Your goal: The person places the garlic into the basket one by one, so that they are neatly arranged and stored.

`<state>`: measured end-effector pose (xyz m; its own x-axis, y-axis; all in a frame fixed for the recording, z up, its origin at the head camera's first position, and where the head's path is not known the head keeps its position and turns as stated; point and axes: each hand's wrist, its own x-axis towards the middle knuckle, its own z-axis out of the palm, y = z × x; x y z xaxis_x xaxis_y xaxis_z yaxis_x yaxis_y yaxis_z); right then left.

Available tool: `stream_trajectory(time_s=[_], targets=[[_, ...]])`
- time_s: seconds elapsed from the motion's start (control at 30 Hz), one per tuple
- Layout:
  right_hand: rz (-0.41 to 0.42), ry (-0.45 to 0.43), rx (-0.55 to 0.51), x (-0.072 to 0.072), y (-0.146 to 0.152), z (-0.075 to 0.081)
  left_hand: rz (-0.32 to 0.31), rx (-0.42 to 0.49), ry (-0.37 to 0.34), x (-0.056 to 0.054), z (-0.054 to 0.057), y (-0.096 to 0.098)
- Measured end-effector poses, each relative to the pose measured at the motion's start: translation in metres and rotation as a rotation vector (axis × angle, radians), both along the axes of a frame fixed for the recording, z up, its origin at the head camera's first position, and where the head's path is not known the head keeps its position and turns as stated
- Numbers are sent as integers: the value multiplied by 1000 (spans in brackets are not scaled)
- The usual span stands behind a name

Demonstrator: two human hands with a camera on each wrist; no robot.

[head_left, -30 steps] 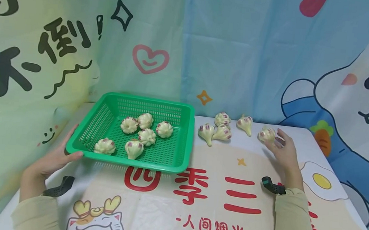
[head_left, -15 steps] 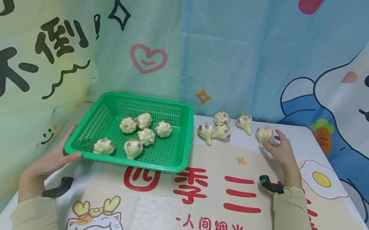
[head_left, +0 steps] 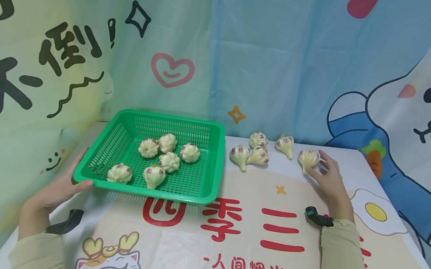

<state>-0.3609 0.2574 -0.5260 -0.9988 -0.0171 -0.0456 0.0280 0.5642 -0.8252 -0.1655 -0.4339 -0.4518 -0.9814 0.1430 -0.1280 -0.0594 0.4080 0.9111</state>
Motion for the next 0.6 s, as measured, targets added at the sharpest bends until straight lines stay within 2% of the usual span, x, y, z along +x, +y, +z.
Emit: stream_trajectory(time_s=[0.37,0.6], targets=[[-3,35,-14,-12,-9,-9,-4,3,-7,3,-3,-1],[-80,37,-9,-18,-14,-12,-6,9,12,1,-2,-1]])
